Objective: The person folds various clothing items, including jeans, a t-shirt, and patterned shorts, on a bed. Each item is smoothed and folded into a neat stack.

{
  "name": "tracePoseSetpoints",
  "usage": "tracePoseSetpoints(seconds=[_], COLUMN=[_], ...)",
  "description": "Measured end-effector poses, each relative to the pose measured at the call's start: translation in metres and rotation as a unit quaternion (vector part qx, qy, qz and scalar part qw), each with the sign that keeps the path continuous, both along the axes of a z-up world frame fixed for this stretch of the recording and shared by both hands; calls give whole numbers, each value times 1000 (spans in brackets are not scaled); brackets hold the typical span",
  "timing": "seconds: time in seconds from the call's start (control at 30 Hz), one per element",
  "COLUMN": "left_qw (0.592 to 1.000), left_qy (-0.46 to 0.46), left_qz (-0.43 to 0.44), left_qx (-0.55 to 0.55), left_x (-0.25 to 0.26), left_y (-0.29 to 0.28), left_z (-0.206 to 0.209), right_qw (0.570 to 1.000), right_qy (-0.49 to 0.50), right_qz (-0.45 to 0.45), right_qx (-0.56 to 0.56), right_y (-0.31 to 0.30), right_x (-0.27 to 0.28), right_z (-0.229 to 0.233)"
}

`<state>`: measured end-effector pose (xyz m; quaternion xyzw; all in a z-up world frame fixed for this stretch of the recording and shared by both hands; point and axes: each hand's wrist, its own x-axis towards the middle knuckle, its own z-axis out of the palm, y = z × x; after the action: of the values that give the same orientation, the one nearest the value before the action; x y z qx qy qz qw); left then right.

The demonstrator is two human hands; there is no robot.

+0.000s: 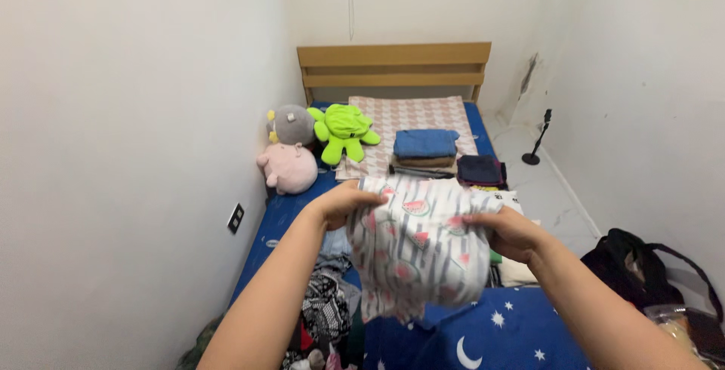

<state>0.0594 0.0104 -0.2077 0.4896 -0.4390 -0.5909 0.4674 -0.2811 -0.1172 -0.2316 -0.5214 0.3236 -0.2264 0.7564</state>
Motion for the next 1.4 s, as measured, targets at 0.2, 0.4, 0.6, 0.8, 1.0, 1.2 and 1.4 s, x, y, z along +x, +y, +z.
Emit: tracePoseSetpoints(seconds=[0.2,0.4,0.6,0.8,1.0,1.2,1.4], left_qw=[988,979,982,978,982,971,951], left_qy=[143,-32,-100,-81,-6,112,-58], left_qz=[49,40,102,62,65,35,55], left_qx=[-34,-198,-127,-182,-179,-210,-298], left_x=[-2,-14,-17,-41,-70,-78,-83], left_y=[-1,-13,-33,-23,-19,-25,-23], left_z=[40,49,52,80,69,46,33], right_qw=[987,984,982,967,963,960,955], right_qy=[-133,39,-34,-97,-104,-41,-58], right_qz=[-69,-72,-159,-83,-129,-149,-196], right_qx=[54,-160,-97,-219,-214,-234,-216], right_y=[-21,-11,-32,-22,-9,-24,-26], right_x=[-16,2,-11,-39,-58,-81,-86], right_z=[55,58,91,127,137,115,104])
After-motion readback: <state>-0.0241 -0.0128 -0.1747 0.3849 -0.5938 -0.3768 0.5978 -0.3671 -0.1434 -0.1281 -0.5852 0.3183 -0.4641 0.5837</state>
